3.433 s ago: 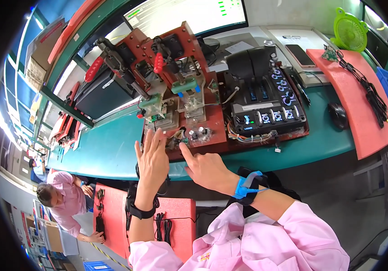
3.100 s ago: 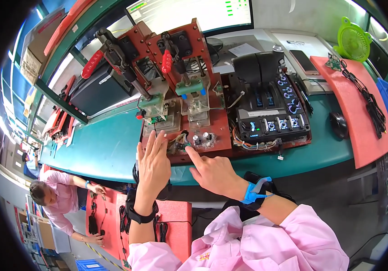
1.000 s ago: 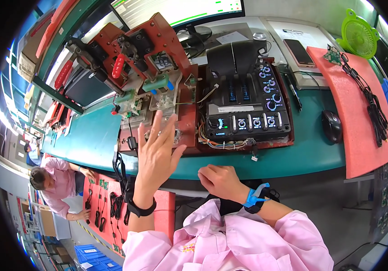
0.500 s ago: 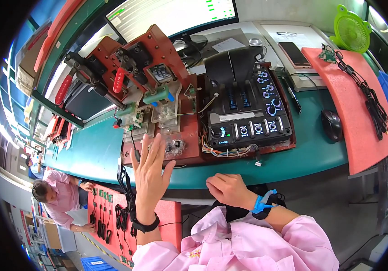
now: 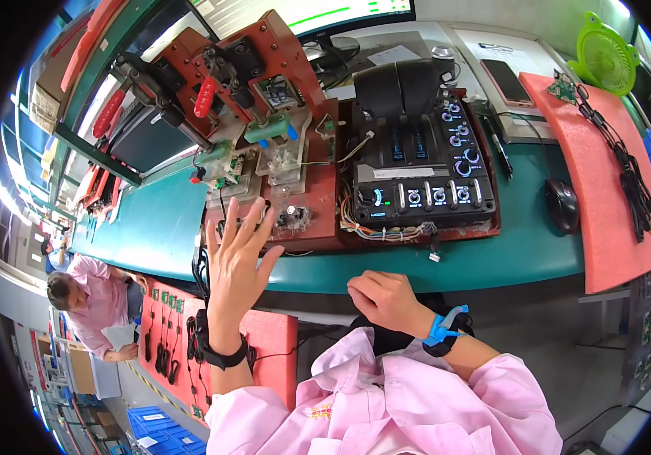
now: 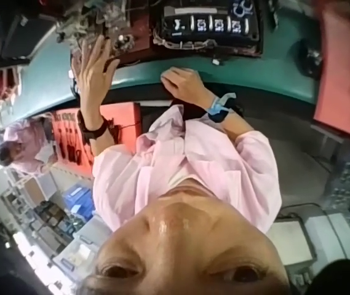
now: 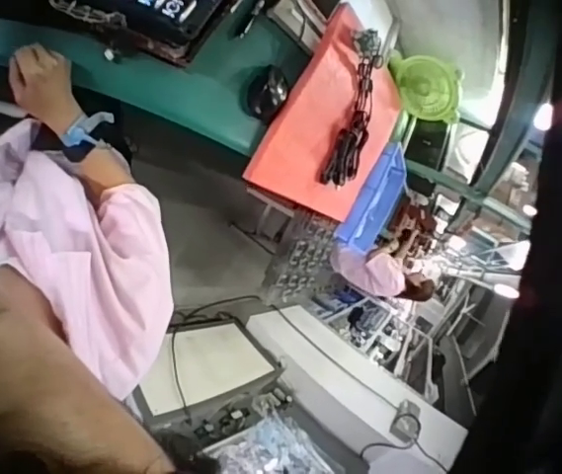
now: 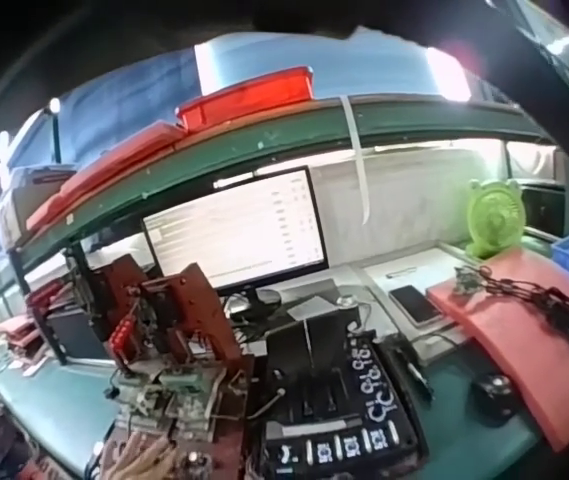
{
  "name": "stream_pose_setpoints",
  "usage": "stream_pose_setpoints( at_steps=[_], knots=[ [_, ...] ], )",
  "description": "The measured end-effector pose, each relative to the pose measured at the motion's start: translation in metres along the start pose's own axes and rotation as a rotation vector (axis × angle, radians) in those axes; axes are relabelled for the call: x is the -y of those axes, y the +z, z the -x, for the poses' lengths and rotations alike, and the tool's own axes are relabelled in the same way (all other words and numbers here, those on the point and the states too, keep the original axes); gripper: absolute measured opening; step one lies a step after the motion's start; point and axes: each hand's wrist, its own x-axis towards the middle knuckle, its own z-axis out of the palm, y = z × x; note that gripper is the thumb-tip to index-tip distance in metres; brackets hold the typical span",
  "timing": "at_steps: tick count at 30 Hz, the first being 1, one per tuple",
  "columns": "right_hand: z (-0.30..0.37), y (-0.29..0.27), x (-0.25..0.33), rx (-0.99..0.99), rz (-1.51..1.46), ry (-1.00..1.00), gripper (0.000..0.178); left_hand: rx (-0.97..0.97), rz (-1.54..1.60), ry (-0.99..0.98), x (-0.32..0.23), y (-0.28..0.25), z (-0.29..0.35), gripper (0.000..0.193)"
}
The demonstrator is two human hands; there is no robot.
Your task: The person tests a flight controller by pressing buttons and moving levers, writes on a label, and attaches it to the device. They then disconnect a circuit board from the tester, unplug its cable, and place both items onto a foam pad.
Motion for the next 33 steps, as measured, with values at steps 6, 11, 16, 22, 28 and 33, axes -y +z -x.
stream_pose_setpoints(
  at_steps=[6, 11, 16, 22, 28, 33],
  knots=[
    [0.004, -0.011, 0.005, 0.063, -0.002, 0.011, 0.005, -0.082, 0.068, 0.061, -0.015, -0.005, 0.002, 0.03],
    [0.007, -0.051, 0.009, 0.253, 0.278, 0.003, 0.005, -0.328, 0.185, 0.059, -0.013, 0.021, 0.038, 0.016],
    [-0.034, -0.115, 0.006, 0.23, 0.634, 0.027, 0.012, -0.299, 0.658, 0.038, -0.039, 0.077, 0.04, 0.009],
    [-0.126, -0.112, 0.0, 0.278, 0.861, -0.202, 0.012, -0.234, 0.787, -0.011, -0.055, 0.114, 0.013, 0.022],
    [-0.147, -0.069, -0.01, 0.695, 0.895, -0.24, 0.016, -0.328, 0.785, -0.018, -0.055, 0.112, 0.018, 0.026],
    [-0.156, -0.065, -0.009, 0.925, 0.92, -0.191, 0.017, -0.351, 0.782, 0.0, -0.055, 0.108, 0.024, 0.026]
  ],
)
